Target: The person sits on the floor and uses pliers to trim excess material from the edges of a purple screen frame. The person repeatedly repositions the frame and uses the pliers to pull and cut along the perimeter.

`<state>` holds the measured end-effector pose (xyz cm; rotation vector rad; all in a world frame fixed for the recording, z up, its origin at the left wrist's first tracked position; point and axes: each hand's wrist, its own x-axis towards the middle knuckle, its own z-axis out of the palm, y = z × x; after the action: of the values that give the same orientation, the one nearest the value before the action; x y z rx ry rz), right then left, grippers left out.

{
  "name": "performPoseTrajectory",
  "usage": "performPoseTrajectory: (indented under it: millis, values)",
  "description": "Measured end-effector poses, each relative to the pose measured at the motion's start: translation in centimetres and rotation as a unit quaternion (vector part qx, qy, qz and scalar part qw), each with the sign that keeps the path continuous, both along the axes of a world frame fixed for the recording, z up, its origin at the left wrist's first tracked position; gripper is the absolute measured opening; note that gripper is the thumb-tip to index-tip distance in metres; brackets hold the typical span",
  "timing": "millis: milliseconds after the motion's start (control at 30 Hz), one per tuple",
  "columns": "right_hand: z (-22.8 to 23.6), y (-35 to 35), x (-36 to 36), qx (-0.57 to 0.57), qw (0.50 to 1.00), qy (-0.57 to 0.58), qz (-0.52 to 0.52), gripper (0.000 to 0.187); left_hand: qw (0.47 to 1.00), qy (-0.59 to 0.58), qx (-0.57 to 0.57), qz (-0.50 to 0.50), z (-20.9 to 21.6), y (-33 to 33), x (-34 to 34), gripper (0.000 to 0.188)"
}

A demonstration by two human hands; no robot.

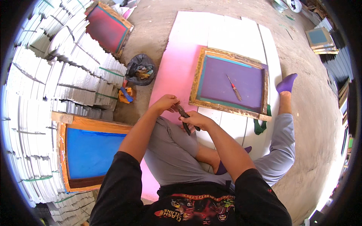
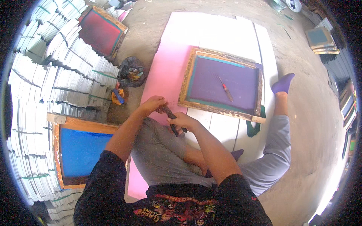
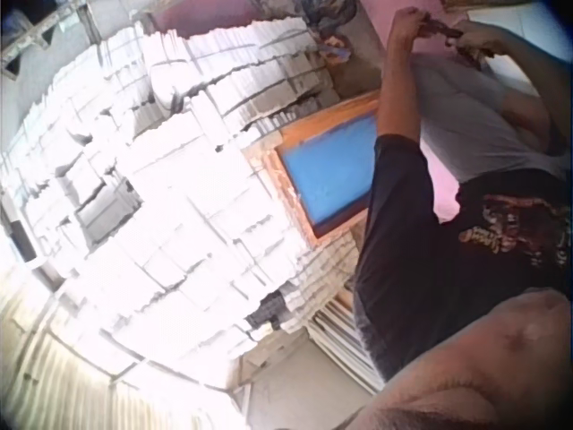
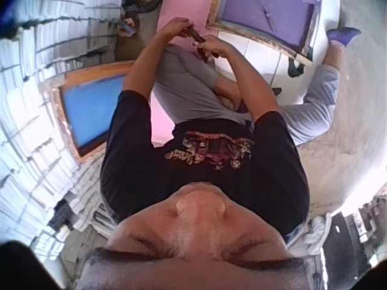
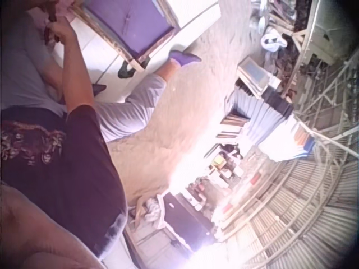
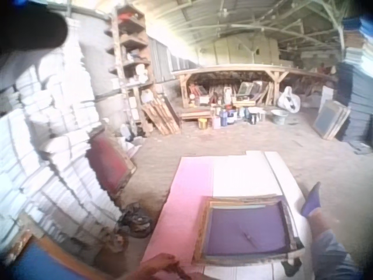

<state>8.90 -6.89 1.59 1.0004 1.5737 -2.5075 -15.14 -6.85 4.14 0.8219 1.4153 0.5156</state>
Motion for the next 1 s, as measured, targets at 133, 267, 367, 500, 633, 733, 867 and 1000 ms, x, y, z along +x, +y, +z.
performPoseTrajectory:
  millis: [133, 267, 367, 500, 633, 733, 867, 1000]
  values:
    - [0.9, -0.2, -1.9, -0.005, 0.995, -0.095, -0.003, 0.031, 0.981, 0.183, 0.061, 0.011, -2.6, -0.3, -0.6, 0.03]
    - [-0.2, 0.1, -1.8, -0.001, 0.993, -0.113, 0.014, 0.026, 0.943, 0.316, 0.099, -0.025, -4.5, -0.2, -0.7, 0.031]
    - [-0.9, 0.3, -0.5, 0.026, 0.995, -0.096, -0.01, 0.027, 0.939, 0.326, 0.1, -0.048, -3.3, 0.3, 0.3, 0.023]
    - [0.7, -0.3, 2.0, 0.033, 0.992, -0.115, -0.049, 0.028, 0.876, 0.447, 0.14, -0.11, -2.8, 0.0, 0.7, 0.026]
    - [1.6, -0.7, 7.2, 0.083, 0.978, -0.168, -0.095, 0.03, 0.851, 0.475, 0.18, -0.133, 0.4, 0.0, 3.8, 0.028]
    - [0.0, -1.1, 12.6, 0.15, 0.952, -0.237, -0.125, 0.036, 0.815, 0.47, 0.284, -0.182, 0.8, 0.1, 5.5, 0.027]
    - [0.1, -1.8, 19.5, 0.213, 0.892, -0.359, -0.174, 0.041, 0.746, 0.465, 0.401, -0.259, 1.8, 0.6, 9.0, 0.031]
    - [0.2, -2.0, 22.4, 0.232, 0.858, -0.413, -0.197, 0.044, 0.698, 0.457, 0.484, -0.264, 0.1, 0.8, 12.0, 0.041]
